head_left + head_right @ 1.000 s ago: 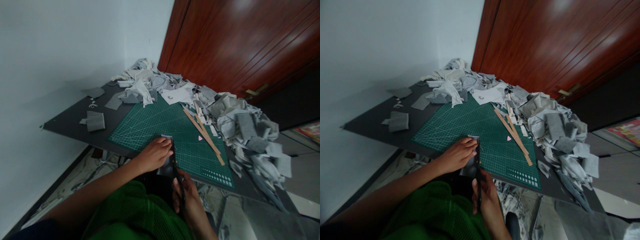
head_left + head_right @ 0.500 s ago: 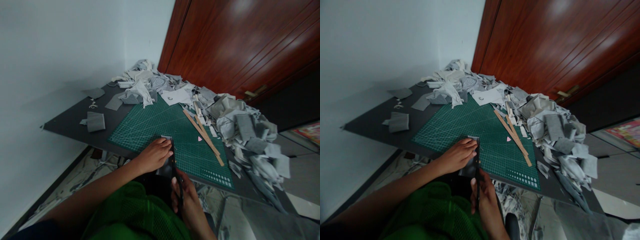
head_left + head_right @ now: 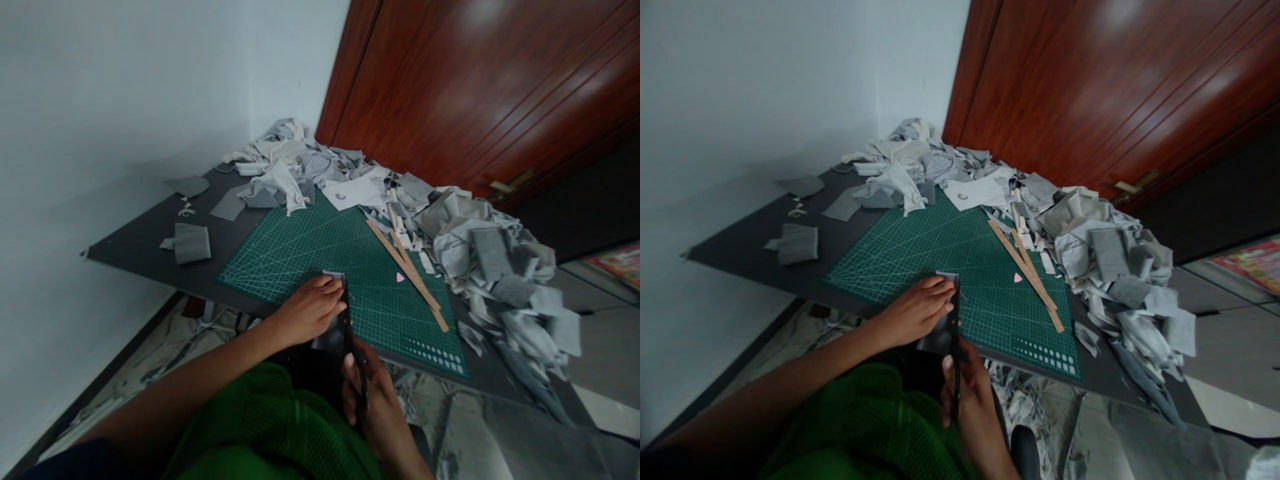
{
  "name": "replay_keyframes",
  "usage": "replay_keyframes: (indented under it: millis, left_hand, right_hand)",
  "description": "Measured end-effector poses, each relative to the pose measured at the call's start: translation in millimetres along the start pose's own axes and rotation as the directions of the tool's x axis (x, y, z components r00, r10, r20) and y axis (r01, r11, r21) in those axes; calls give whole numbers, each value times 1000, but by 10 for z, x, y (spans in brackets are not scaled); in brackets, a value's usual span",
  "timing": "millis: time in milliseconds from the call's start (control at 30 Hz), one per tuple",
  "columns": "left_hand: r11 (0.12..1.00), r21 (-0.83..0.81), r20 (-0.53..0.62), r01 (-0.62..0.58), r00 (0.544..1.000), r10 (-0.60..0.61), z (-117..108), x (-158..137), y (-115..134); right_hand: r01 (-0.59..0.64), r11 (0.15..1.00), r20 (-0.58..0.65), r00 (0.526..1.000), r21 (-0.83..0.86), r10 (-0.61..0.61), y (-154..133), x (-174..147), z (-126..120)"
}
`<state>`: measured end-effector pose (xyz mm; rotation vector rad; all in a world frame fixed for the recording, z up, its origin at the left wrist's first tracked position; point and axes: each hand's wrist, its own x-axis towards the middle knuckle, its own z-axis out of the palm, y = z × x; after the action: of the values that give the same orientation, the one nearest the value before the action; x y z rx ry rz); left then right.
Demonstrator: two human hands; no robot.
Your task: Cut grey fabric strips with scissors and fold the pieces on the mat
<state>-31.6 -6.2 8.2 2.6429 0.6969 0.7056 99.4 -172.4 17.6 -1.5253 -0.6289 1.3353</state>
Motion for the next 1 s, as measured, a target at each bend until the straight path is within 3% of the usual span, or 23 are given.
replay_keyframes:
  millis: [1000]
  left_hand:
    - [1000, 1, -16, -7, 1000, 7, 10, 5, -4]
  right_hand:
    - [11, 1000, 41, 999, -10, -11, 24, 7, -23]
